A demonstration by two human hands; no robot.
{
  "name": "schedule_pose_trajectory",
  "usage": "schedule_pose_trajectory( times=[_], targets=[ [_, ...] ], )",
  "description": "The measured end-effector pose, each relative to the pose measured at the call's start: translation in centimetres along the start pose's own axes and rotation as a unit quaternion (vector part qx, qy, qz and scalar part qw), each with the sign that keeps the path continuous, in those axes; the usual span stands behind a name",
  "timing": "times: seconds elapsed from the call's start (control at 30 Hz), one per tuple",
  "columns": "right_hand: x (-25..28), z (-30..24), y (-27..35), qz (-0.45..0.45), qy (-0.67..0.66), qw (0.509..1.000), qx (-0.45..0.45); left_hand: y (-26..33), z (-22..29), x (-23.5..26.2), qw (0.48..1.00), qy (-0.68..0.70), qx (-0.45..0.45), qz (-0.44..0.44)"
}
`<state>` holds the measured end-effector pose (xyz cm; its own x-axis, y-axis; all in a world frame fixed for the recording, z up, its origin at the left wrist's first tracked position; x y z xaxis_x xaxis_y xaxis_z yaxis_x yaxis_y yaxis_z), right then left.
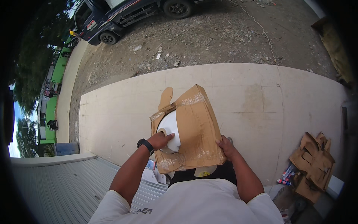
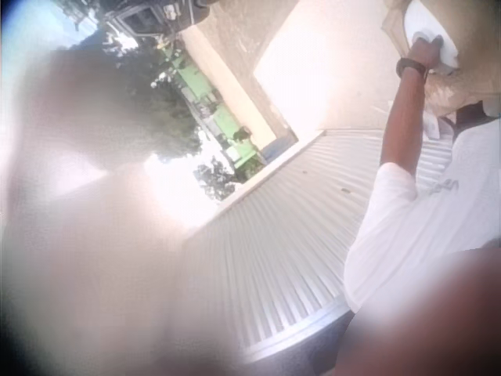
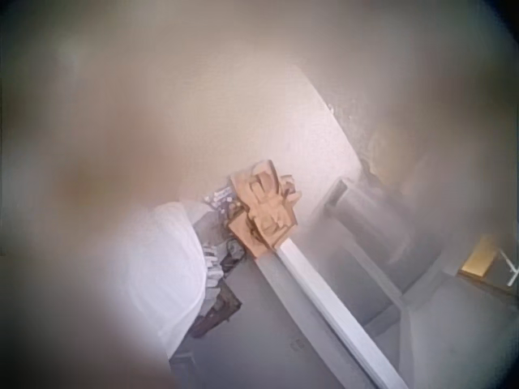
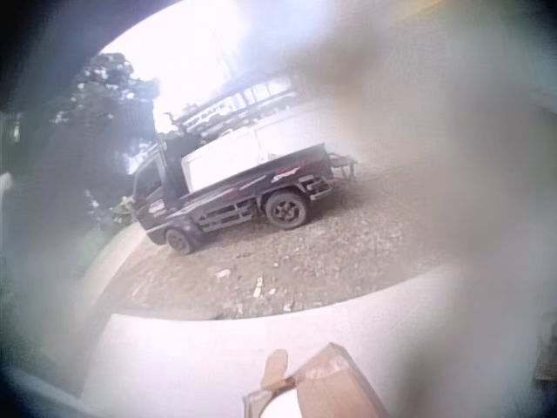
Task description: The person unpacks a ceramic urinal from a cardboard box using a utility knife, then retrieves a faucet and its packaging. They open the faucet package, remove the faucet and fittings, and begin inserting the faucet into the urinal's mounting hole.
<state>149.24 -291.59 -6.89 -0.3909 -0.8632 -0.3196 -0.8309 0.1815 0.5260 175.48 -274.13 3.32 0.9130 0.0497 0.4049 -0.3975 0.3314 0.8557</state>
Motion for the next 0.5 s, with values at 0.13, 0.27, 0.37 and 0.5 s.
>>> schedule_pose_trajectory(
  times=[0.13, 0.27, 0.37, 0.5],
  targets=[
    [-0.1, 6.7, -5.3, 0.123, 0.053, 0.987, -0.086, -8.8, -0.8, -0.7, 0.991, -0.116, -0.060, -0.029],
    [-0.3, 17.1, -10.8, 0.208, -0.050, 0.968, -0.133, -19.5, -5.0, -3.8, 0.988, -0.145, -0.035, -0.038],
    [1.2, 25.4, -14.8, 0.240, -0.079, 0.956, -0.149, -27.4, -8.6, -7.5, 0.983, -0.171, -0.032, -0.062],
    [3.7, 35.4, -20.3, 0.261, -0.102, 0.944, -0.172, -37.3, -11.8, -12.3, 0.976, -0.204, -0.036, -0.074]
  ],
)
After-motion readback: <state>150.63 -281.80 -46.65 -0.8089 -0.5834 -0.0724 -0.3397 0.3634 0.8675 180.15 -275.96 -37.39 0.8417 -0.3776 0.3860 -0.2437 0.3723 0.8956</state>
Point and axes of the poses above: each hand's wrist, its own y-axis away from the middle knuckle, its own x-axis out of the back of the hand, z = x × y, the point moved 10 cm from there along -y, towards the middle knuckle, and after that the axes turned 15 degrees about y, right-handed, at the moved point
